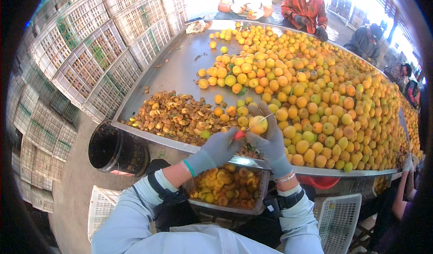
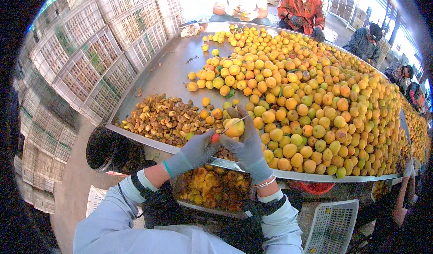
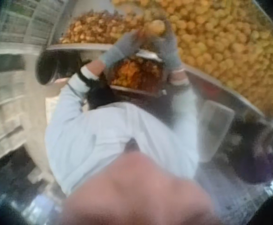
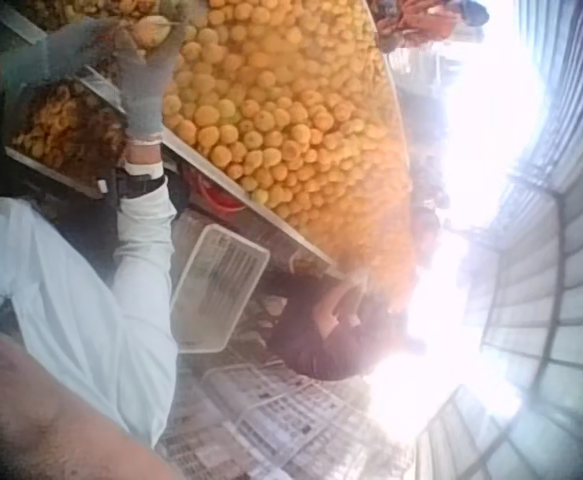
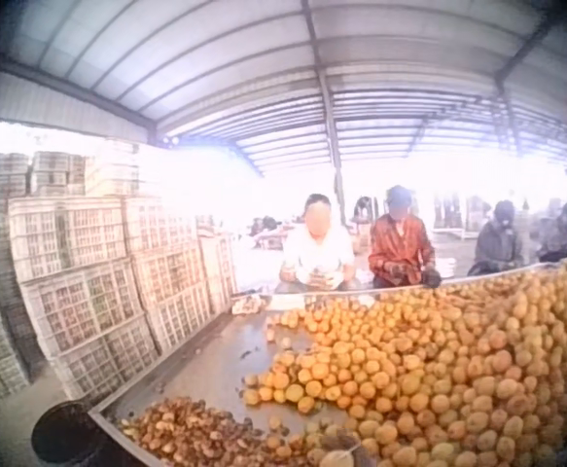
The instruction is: Pitting apricots using a small paring knife at a large sorting table in an industrial shed.
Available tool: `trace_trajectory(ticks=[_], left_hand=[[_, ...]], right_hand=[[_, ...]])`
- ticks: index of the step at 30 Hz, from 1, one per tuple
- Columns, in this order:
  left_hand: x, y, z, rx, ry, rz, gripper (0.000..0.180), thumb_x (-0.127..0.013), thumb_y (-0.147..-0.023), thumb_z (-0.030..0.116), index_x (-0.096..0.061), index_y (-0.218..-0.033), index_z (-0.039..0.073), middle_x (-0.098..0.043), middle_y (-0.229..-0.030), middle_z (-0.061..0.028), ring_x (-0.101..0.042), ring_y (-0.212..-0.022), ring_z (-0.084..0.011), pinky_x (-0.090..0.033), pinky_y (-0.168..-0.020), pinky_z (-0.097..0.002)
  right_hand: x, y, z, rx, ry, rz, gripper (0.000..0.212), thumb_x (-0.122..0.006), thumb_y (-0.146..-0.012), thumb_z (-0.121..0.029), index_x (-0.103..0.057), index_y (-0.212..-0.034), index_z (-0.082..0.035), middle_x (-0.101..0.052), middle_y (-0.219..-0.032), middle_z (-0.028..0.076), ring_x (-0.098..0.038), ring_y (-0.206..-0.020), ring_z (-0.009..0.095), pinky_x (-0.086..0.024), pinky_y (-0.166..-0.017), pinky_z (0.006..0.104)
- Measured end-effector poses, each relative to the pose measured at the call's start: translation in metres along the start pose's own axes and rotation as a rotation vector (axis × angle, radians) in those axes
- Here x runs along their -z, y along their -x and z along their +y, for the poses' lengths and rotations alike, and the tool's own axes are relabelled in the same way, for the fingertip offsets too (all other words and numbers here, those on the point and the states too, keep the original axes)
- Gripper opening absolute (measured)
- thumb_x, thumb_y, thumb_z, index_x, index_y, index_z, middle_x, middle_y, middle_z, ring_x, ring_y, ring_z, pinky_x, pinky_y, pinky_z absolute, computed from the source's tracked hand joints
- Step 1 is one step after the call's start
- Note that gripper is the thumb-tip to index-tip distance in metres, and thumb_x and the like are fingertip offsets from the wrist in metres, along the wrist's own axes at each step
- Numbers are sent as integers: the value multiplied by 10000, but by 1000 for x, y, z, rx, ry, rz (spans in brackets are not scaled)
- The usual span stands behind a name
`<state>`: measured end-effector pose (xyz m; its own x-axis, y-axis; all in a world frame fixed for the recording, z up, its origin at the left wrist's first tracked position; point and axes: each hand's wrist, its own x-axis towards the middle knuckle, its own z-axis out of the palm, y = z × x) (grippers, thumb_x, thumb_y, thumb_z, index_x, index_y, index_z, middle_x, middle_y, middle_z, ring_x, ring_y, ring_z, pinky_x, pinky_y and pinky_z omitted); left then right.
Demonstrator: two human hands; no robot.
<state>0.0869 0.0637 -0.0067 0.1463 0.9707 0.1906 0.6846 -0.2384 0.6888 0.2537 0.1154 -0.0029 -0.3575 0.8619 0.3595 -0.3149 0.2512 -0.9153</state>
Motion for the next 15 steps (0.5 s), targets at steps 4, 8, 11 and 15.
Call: trace_trajectory(ticks=[4, 8, 11, 15], left_hand=[[0, 6, 5, 20, 16, 20, 241, -539, -902, 232, -453, -978, 21, -592, -724, -197, -609, -681, -376, -458, -582, -399], [4, 11, 1, 45, 42, -24, 230, -537, -904, 221, -449, -979, 22, -591, -721, -197, -613, -685, -370, -458, -581, -395], [4, 7, -5, 79, 7, -125, 235, -533, -907, 213, -445, -1014, 23, -592, -720, -191, -608, -670, -366, -458, -583, -395], [0, 2, -5, 78, 45, -100, 226, -528, -912, 220, -486, -1002, 17, -594, -729, -180, -611, -663, -305, -457, -598, -384]], right_hand=[[4, 3, 4, -471, -646, 12, 565, -681, -810, -121, -407, -1291, -10, -577, -1137, 95, -534, -1059, 142, -444, -897, 284], [6, 2, 4, -375, -164, -5, 529, -696, -800, -161, -446, -1244, -22, -600, -1083, 91, -570, -989, 145, -466, -856, 293], [5, 3, 6, -72, 320, -18, 484, -687, -810, -176, -457, -1212, -34, -621, -1035, 109, -608, -929, 180, -488, -812, 306], [4, 2, 9, -86, 342, -11, 490, -678, -816, -181, -443, -1221, -36, -623, -1000, 143, -618, -923, 214, -491, -794, 317]])
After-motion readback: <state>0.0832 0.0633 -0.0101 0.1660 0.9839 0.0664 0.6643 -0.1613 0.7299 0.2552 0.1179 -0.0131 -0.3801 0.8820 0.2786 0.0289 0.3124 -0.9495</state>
